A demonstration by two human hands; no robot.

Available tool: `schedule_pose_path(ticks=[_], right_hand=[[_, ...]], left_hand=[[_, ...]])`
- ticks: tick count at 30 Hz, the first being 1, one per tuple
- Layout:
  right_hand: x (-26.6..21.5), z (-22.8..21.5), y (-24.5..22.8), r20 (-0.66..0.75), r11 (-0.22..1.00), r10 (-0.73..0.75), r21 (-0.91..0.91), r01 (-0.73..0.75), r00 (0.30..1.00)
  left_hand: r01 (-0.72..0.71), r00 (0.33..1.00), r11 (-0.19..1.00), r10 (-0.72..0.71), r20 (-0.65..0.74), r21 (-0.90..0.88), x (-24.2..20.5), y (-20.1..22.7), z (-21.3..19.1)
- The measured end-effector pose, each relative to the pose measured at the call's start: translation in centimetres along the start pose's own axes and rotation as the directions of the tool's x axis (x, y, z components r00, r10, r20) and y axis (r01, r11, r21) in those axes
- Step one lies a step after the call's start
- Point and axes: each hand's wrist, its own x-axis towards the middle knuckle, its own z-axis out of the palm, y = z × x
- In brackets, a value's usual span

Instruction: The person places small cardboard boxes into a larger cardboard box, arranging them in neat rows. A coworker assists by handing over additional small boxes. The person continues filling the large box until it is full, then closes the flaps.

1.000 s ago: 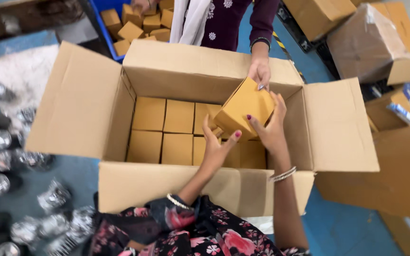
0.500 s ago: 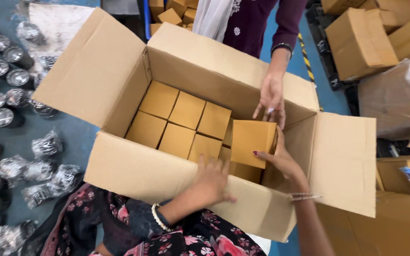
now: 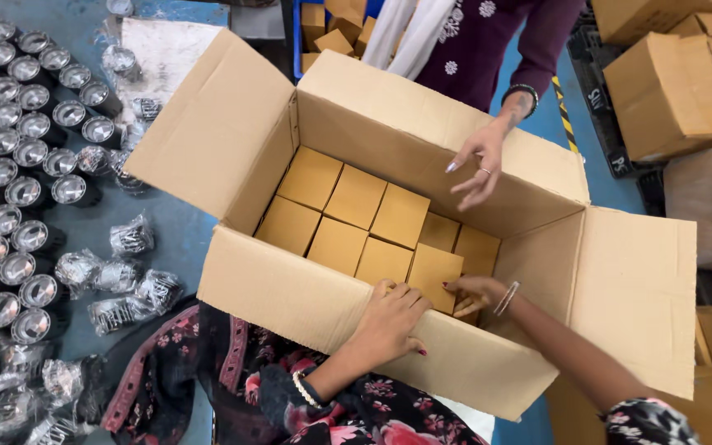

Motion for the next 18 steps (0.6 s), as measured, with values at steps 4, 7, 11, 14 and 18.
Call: schedule_pose_path(ticks=[4, 7, 11, 14, 18], right_hand=[[0.8, -0.1, -0.8, -0.27, 0.724, -0.56, -0.619, 0.304, 0.783], [0.0, -0.4, -2.3, -0.07, 0.463, -0.748, -0.767, 0.444, 0.66], [-1.5, 0.3, -2.3, -0.012, 0.635, -0.555, -0.653, 0.414, 0.832], [-2.0, 0.6, -2.1, -0.058, 0.709, -0.472, -0.618, 0.34, 0.88], [-1.3, 0.7, -1.6, 0.03, 0.528, -0.592, -0.74, 0.417, 0.805]], left_hand=[[-0.003, 1.0, 1.0, 0.003, 0.001, 0.007, -0.1, 0.0, 0.3], [-0.008, 1.0, 1.0, 0.008, 0.011, 0.021, 0.0, -0.1, 0.2], [-0.035, 0.999, 0.999, 0.035, 0.012, 0.011, -0.4, 0.0, 0.2], [-0.046, 0.998, 0.999, 0.045, 0.036, 0.024, -0.2, 0.2, 0.4], [-0.042, 0.997, 0.999, 0.041, 0.058, 0.009, -0.2, 0.3, 0.4]])
